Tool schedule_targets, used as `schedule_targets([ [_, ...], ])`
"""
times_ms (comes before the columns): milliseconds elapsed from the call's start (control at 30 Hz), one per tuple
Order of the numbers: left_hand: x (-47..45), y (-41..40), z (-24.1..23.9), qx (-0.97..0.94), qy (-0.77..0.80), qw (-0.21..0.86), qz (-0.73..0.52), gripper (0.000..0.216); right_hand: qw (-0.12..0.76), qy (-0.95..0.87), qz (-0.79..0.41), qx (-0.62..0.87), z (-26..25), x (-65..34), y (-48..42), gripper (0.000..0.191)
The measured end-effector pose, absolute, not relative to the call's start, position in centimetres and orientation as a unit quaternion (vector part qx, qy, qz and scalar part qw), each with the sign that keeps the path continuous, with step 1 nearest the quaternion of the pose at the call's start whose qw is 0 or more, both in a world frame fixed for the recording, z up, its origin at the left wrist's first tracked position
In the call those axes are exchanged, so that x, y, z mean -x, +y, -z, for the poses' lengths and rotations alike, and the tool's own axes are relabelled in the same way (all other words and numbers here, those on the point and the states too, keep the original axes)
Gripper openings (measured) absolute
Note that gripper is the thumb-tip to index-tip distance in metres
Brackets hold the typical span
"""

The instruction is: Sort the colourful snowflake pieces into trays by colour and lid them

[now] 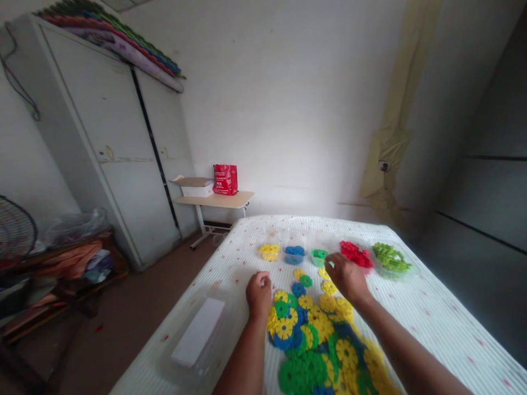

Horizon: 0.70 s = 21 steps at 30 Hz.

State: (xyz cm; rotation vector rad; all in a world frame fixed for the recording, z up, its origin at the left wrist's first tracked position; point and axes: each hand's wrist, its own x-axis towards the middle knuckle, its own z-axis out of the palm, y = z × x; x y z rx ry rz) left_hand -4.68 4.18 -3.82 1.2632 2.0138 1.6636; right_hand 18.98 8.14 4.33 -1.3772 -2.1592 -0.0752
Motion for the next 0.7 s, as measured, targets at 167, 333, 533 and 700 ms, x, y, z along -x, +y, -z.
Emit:
schedule_targets([
  [167, 4.7, 4.0, 3.4, -0.428, 0.692, 0.134, -0.565, 0.020, 0.300, -0.791, -0.067, 0.528, 0.2, -25.3, 5.7, 0.033],
  [333, 4.9, 4.0, 3.1, -0.440, 0.699, 0.166, -0.540, 0.019, 0.315, -0.746, -0.215, 0.546, 1.5, -29.4, 2.8, 0.038],
  [533, 3.8, 2.2, 1.9, -0.497, 0.706, 0.186, -0.469, 0.027, 0.278, -0.831, -0.168, 0.451, 2.2, -30.2, -2.3, 0.062],
  [700, 2.3, -3.9, 1.0, -0.634, 0.686, 0.160, -0.320, 0.082, 0.236, -0.890, -0.106, 0.375, 5.4, -29.7, -4.7, 0.073],
])
